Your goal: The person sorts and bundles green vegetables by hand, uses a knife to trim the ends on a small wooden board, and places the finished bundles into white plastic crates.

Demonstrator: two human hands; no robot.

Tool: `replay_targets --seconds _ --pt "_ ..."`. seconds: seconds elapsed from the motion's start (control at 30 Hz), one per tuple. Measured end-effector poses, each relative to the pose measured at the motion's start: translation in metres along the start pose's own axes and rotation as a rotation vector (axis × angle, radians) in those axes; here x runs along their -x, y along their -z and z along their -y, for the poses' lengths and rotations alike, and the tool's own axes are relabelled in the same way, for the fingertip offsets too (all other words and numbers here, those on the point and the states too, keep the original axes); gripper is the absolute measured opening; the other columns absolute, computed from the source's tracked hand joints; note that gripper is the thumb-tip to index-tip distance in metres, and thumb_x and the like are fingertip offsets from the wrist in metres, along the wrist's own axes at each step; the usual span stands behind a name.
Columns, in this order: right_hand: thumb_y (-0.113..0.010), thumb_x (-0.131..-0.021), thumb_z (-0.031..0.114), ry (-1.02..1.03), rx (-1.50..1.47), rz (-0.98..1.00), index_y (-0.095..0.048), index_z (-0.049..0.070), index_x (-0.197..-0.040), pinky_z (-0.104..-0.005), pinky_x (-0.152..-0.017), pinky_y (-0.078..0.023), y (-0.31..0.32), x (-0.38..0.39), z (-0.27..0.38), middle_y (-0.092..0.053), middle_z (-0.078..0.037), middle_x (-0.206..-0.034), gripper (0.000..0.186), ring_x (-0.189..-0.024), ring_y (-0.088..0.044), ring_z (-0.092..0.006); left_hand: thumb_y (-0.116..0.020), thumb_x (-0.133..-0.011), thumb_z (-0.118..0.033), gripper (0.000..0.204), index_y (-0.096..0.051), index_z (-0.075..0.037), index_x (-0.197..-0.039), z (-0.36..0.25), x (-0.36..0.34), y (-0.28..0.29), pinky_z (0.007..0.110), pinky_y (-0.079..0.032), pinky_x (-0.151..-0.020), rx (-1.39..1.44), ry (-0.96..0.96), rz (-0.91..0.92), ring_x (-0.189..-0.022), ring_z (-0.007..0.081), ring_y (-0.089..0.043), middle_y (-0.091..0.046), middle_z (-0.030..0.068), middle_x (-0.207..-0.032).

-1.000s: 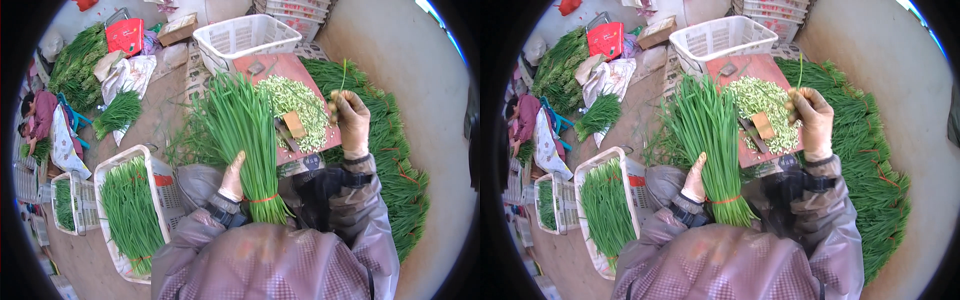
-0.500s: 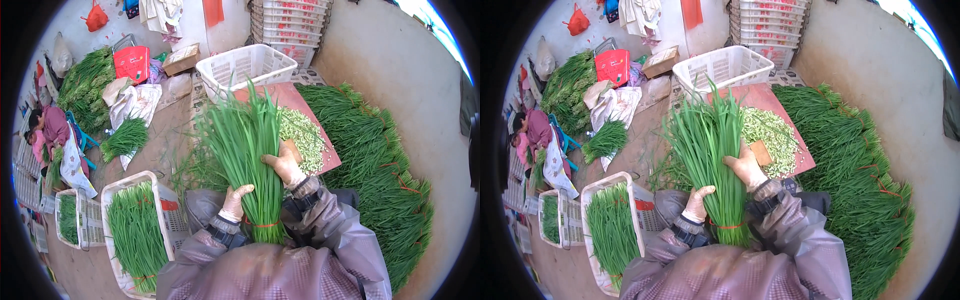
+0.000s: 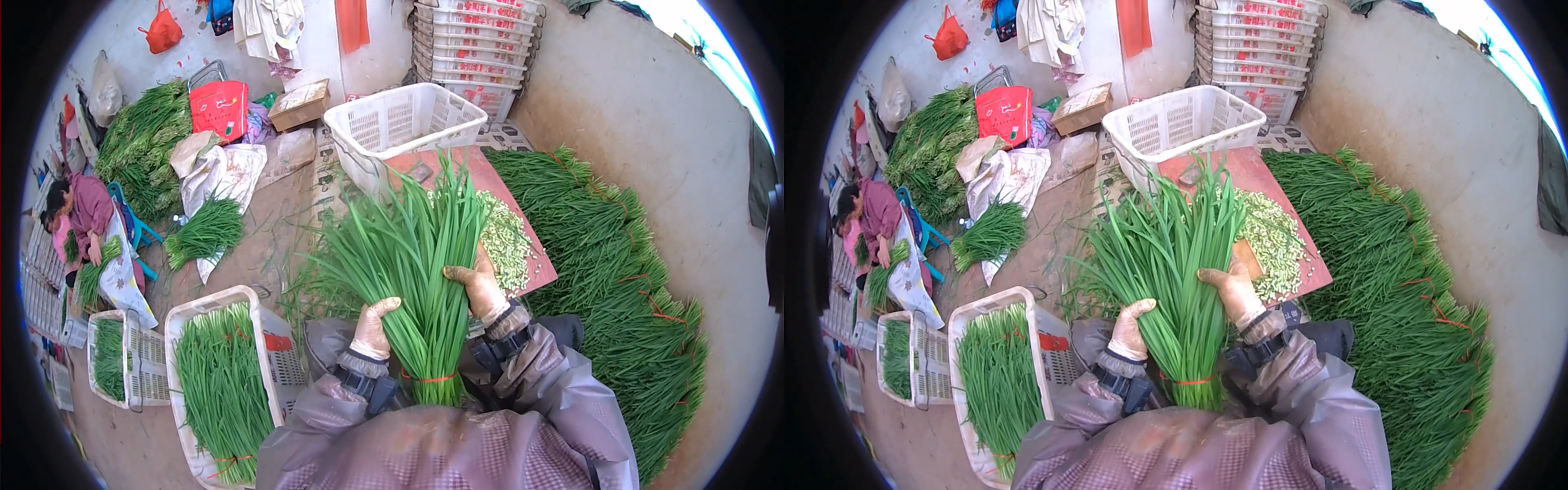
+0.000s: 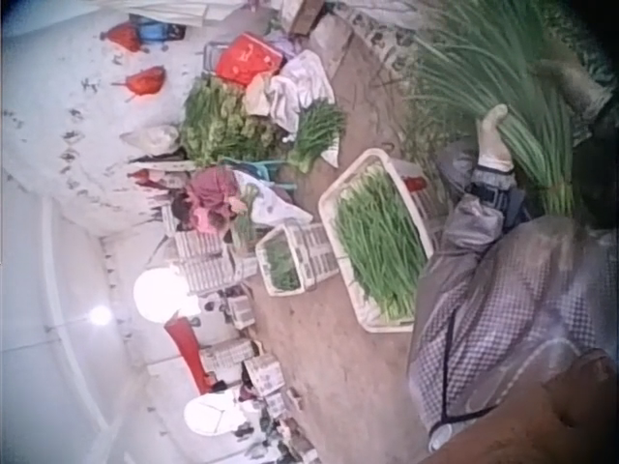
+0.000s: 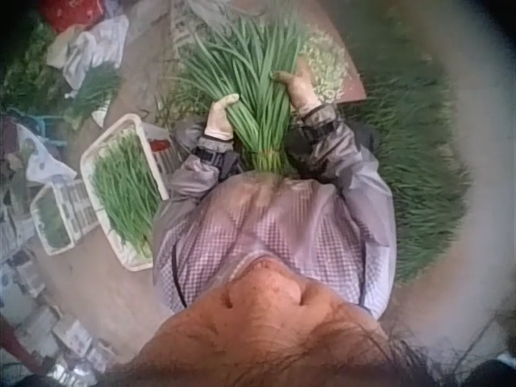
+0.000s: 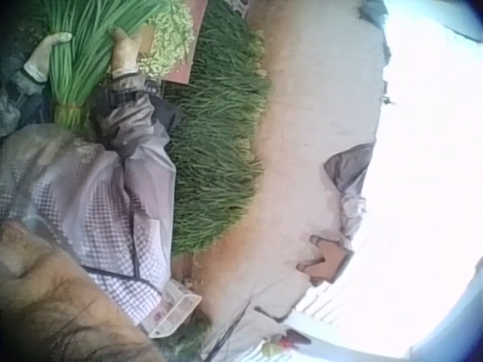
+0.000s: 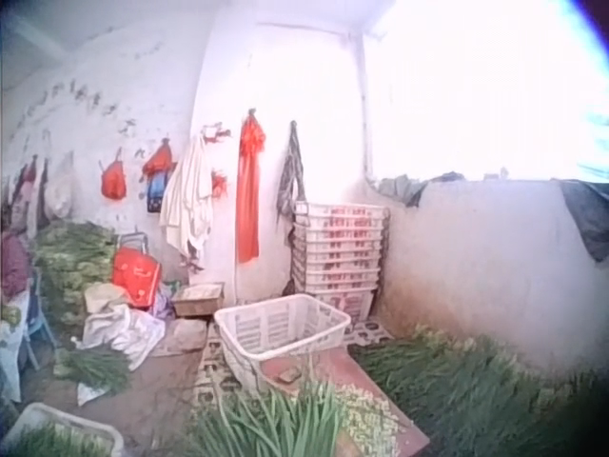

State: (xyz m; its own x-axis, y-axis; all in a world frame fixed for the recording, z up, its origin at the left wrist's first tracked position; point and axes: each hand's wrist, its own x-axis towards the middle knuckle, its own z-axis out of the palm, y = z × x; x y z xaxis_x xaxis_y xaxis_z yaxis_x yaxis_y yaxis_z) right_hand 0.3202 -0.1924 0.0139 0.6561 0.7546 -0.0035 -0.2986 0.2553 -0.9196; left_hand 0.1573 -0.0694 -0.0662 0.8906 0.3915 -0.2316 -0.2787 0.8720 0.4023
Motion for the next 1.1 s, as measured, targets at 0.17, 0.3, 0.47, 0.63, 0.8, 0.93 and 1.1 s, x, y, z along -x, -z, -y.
replay_targets --seconds 0.17,0.3,0.47,0.63,0.8,0.93,1.1 --pt "-0.061 -0.083 -0.009 -0.024 0.067 -0.037 -0.045 0.004 -0.137 -0.0369 -0.083 -0.057 -0.008 -0.003 0.003 -0.065 -0.012 -0.116 0.058 -0.096 -0.066 -0.0231 -0.064 -0.081 -0.001 0.048 -0.055 0.003 -0.127 -0.003 -0.001 0.012 0.045 -0.056 -0.094 0.028 0.071 -0.031 -0.103 0.0305 -0.067 -0.066 0.0150 -0.118" --pt "-0.071 -0.082 0.002 -0.009 0.345 0.010 -0.019 0.001 -0.152 -0.0362 -0.091 -0.053 -0.029 -0.007 0.013 -0.057 -0.018 -0.128 0.088 -0.110 -0.060 -0.0276 -0.068 -0.081 -0.002 0.042 -0.060 -0.001 -0.122 -0.002 -0.004 0.008 0.039 -0.056 -0.092 -0.056 0.045 -0.048 -0.101 0.0240 -0.067 -0.068 0.0086 -0.111" --pt "-0.082 -0.073 0.018 -0.044 0.838 0.002 -0.008 -0.009 -0.152 -0.0343 -0.096 -0.050 -0.026 -0.051 0.010 -0.060 -0.025 -0.125 0.112 -0.110 -0.062 -0.0308 -0.071 -0.083 -0.003 0.036 -0.063 -0.004 -0.118 0.002 -0.003 -0.001 0.035 -0.056 -0.089 -0.146 0.059 -0.029 -0.097 0.0192 -0.067 -0.069 0.0043 -0.106" --pt "-0.066 -0.084 0.003 -0.161 0.335 -0.129 -0.055 -0.003 -0.123 -0.0362 -0.075 -0.058 0.010 -0.065 0.007 -0.068 -0.016 -0.105 0.041 -0.086 -0.068 -0.0252 -0.068 -0.085 -0.001 0.037 -0.060 -0.002 -0.121 -0.003 -0.002 0.008 0.039 -0.058 -0.088 -0.031 0.097 -0.010 -0.096 0.0217 -0.069 -0.069 0.0071 -0.107" --pt "-0.061 -0.089 0.004 -0.175 0.047 -0.316 -0.058 -0.004 -0.111 -0.0427 -0.068 -0.060 0.031 -0.068 0.023 -0.067 -0.016 -0.096 0.024 -0.078 -0.068 -0.0278 -0.068 -0.084 -0.001 0.039 -0.061 -0.002 -0.123 -0.002 0.001 0.011 0.041 -0.057 -0.093 0.023 0.075 0.033 -0.101 0.0248 -0.069 -0.069 0.0098 -0.113" --pt "-0.061 -0.092 0.007 -0.135 0.173 -0.345 -0.060 -0.003 -0.113 -0.0377 -0.075 -0.057 0.044 -0.074 0.024 -0.069 -0.014 -0.098 0.024 -0.083 -0.067 -0.0244 -0.068 -0.084 0.000 0.040 -0.061 0.000 -0.124 -0.005 0.005 0.006 0.043 -0.056 -0.095 0.049 0.107 0.078 -0.103 0.0259 -0.069 -0.069 0.0117 -0.115" --pt "-0.059 -0.096 0.018 -0.122 0.148 -0.357 -0.062 -0.005 -0.113 -0.0351 -0.079 -0.055 0.064 -0.079 0.020 -0.069 -0.011 -0.102 0.029 -0.085 -0.067 -0.0217 -0.068 -0.085 -0.001 0.038 -0.061 0.001 -0.122 -0.003 0.006 0.006 0.043 -0.056 -0.095 0.057 0.081 0.079 -0.103 0.0276 -0.069 -0.069 0.0129 -0.115"
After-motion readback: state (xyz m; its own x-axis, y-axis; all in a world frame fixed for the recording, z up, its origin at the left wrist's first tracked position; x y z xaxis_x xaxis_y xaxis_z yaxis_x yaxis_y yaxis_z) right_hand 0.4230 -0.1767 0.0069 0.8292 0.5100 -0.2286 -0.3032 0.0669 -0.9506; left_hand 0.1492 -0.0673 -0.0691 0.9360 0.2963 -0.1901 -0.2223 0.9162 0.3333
